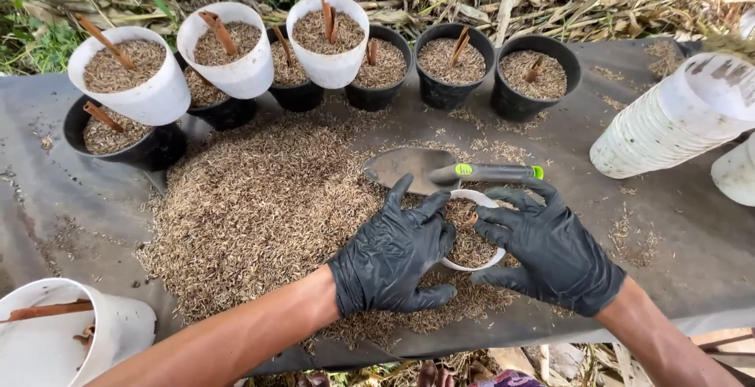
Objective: Filling small plastic pots with soil using a hand trowel and planting wooden sticks into them.
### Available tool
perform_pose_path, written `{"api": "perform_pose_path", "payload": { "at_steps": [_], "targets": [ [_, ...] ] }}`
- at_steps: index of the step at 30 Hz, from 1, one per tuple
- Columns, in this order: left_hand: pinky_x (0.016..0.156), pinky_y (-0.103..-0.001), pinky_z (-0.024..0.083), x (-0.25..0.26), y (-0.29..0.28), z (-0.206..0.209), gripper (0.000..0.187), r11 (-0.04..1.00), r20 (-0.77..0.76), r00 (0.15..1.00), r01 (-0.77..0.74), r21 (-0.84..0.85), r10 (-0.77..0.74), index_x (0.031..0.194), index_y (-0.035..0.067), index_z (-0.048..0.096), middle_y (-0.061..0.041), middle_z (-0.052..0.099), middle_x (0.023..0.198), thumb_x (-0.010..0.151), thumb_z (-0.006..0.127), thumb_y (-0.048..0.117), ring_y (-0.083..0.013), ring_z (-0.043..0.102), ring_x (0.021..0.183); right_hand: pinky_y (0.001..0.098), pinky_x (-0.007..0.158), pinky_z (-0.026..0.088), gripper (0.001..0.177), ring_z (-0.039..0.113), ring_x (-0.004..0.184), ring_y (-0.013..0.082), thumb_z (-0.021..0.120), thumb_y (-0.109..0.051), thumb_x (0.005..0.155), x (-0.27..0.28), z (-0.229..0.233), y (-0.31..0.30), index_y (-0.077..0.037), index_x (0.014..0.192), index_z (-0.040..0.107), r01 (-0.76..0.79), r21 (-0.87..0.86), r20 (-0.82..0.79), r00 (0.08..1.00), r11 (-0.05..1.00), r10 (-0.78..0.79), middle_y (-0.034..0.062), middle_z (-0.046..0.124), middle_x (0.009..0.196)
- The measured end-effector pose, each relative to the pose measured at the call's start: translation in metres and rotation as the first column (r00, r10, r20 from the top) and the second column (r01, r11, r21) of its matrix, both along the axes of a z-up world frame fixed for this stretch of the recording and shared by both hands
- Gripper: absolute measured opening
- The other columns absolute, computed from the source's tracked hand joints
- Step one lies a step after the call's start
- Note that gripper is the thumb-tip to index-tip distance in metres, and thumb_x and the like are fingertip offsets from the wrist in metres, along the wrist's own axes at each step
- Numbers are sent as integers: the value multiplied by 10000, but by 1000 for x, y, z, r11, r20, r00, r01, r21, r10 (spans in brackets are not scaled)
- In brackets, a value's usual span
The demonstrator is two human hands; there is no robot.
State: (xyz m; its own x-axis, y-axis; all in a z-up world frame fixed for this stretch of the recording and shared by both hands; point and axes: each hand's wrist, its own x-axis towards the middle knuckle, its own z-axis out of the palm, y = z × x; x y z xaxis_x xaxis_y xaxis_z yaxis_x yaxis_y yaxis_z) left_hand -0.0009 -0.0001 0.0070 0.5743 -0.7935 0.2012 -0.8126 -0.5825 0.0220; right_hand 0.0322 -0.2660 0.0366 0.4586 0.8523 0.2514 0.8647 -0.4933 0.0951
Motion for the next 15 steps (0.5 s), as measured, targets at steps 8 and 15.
{"api": "perform_pose_path", "payload": {
  "at_steps": [8, 15],
  "targets": [
    [1194, -744, -36, 13, -9, -17, 1085, 994, 215, 974, -89, 56, 75, 1628, 118, 27, -77, 7, 1712, 882, 192, 890, -361, 19, 1568, 578, 1178, 312, 758, 611, 1252, 307, 588, -817, 811, 2, 5, -3, -187, 1224, 680, 32, -32, 77, 997, 999, -30, 21, 700, 1214],
    [1209, -722, 0, 12, -8, 6, 939, 995, 89, 995, -32, -99, 41, 1615, 90, 239, -107, 220, 1702, 926, 260, 728, -365, 107, 1585, 565, 1163, 340, 789, 503, 1402, 381, 443, -792, 876, 3, 30, 23, -151, 1290, 643, -81, 46, -23, 996, 996, 82, 32, 572, 1510]
  ]
}}
